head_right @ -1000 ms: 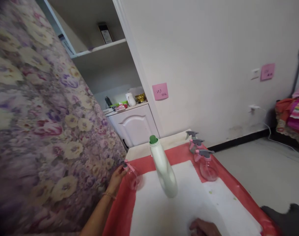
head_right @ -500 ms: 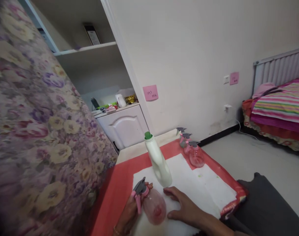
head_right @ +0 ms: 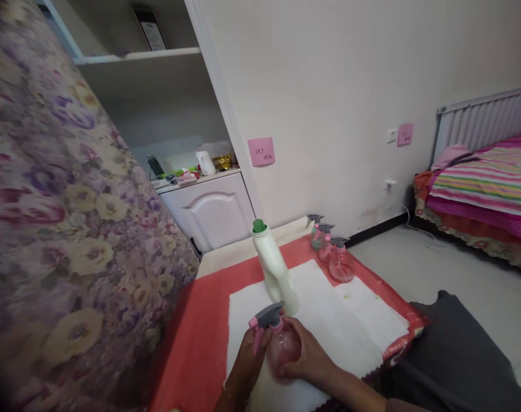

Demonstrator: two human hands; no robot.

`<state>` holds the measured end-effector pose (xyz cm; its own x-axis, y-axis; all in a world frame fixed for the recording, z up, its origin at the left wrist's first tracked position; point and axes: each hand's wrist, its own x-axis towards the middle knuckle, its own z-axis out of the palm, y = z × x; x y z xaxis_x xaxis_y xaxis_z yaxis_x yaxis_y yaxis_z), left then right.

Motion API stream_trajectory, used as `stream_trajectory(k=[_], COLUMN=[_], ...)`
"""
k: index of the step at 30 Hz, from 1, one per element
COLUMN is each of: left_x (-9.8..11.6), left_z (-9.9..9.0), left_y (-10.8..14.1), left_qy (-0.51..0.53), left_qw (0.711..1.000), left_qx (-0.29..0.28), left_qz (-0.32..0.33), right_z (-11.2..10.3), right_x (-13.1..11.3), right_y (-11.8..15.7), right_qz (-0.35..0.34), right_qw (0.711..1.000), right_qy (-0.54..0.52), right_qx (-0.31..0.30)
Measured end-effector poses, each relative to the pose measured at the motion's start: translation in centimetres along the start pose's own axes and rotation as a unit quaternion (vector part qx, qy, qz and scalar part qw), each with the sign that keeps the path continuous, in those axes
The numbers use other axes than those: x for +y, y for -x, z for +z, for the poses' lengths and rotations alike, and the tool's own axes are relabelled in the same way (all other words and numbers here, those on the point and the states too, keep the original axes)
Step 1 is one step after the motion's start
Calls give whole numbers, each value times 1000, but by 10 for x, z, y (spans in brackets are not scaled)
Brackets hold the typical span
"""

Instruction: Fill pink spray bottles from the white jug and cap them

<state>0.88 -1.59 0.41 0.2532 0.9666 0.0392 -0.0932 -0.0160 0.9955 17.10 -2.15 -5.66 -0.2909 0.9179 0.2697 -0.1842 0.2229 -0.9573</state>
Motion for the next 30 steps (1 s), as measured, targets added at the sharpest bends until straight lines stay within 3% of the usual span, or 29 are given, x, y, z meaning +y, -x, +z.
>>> stream_trajectory(k=[3, 6, 10, 16, 19, 25, 30], left_x=[-5, -11, -10, -8, -13, -14, -7], left_z=[9, 16, 18, 13, 13, 17, 15], left_y=[1, 3, 7, 4, 3, 11, 11], left_qy=[11, 32, 18, -17, -40, -90, -132], left_qw=[999, 997, 994, 997, 995, 991, 985], left_qx=[31, 70, 102, 73, 84, 87, 105], left_qz=[1, -14, -16, -28, -23, 54, 34], right_z=[8, 15, 13, -3, 0, 22, 24], right_x=[0, 0, 3, 0, 0, 1, 1], right_y=[2, 6, 10, 7, 5, 2, 1], right_qz=[9, 18, -2, -49, -43, -52, -64], right_qw=[995, 988, 987, 997, 996, 971, 968], right_qy=[62, 110, 132, 61, 75, 183, 199], right_qx=[76, 111, 95, 2, 33, 142, 137])
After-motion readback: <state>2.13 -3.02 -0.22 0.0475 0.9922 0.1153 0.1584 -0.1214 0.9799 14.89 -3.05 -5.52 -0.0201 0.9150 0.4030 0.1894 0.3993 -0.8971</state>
